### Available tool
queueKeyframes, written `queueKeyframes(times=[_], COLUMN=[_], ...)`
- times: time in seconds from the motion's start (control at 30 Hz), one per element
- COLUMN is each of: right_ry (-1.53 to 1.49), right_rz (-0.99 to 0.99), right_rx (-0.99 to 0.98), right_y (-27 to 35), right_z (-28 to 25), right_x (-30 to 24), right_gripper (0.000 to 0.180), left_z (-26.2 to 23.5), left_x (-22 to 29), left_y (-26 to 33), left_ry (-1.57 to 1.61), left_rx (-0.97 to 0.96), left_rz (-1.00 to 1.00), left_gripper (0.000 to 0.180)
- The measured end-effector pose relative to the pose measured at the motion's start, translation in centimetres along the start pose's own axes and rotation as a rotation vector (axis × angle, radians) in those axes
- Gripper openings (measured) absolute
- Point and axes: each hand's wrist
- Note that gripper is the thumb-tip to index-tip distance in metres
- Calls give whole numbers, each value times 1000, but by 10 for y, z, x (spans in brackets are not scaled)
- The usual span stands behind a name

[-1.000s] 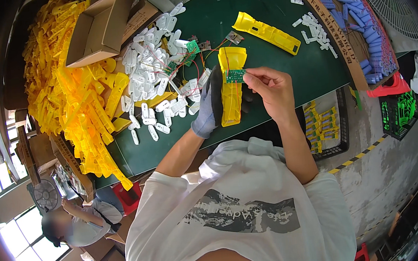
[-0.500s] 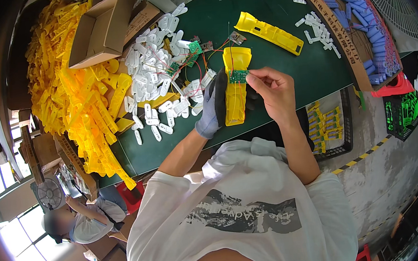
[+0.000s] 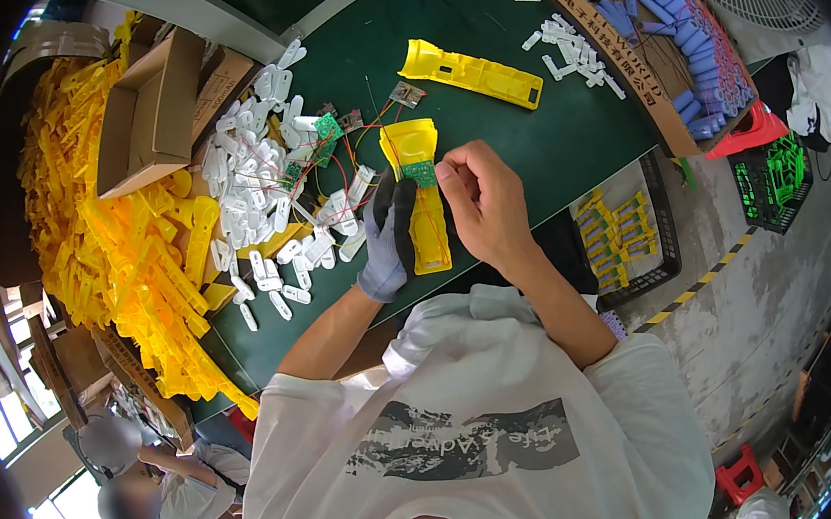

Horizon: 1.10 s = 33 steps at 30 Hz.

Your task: The person assembles flashlights by installing circuit boards, batteries, and covers into plastic housings by hand and placing assembled units onto a conveyor belt.

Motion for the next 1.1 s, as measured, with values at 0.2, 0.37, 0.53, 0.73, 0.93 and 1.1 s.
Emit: queueKeyframes(times=[0.2, 0.37, 0.53, 0.73, 0.93, 1.1], right_ry=[88, 135, 194, 227, 235, 204], right_rz=[-63, -6, 16, -25, -34, -1], right_rx=[4, -50, -13, 1, -23, -111], right_y=[2, 2, 11, 12, 14, 6], right_z=[2, 5, 11, 13, 12, 2], right_x=[8, -1, 2, 2, -2, -5], right_gripper=[14, 15, 14, 14, 14, 14], left_z=[6, 5, 1, 3, -3, 2], left_x=[-1, -2, -11, -9, -17, -10], left_y=[-4, -1, 0, -2, 1, 1], left_ry=[-5, 5, -186, -363, -158, 3], left_rx=[-13, 23, -23, -7, 14, 16], left_rz=[18, 18, 113, 316, 203, 129], left_gripper=[27, 29, 19, 20, 16, 23])
Point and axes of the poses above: each hand's wrist, its own y-axis away from the middle knuckle, its own z-axis out of the palm, x = y × z, and after that the axes turned 9 degrees about y, right-handed
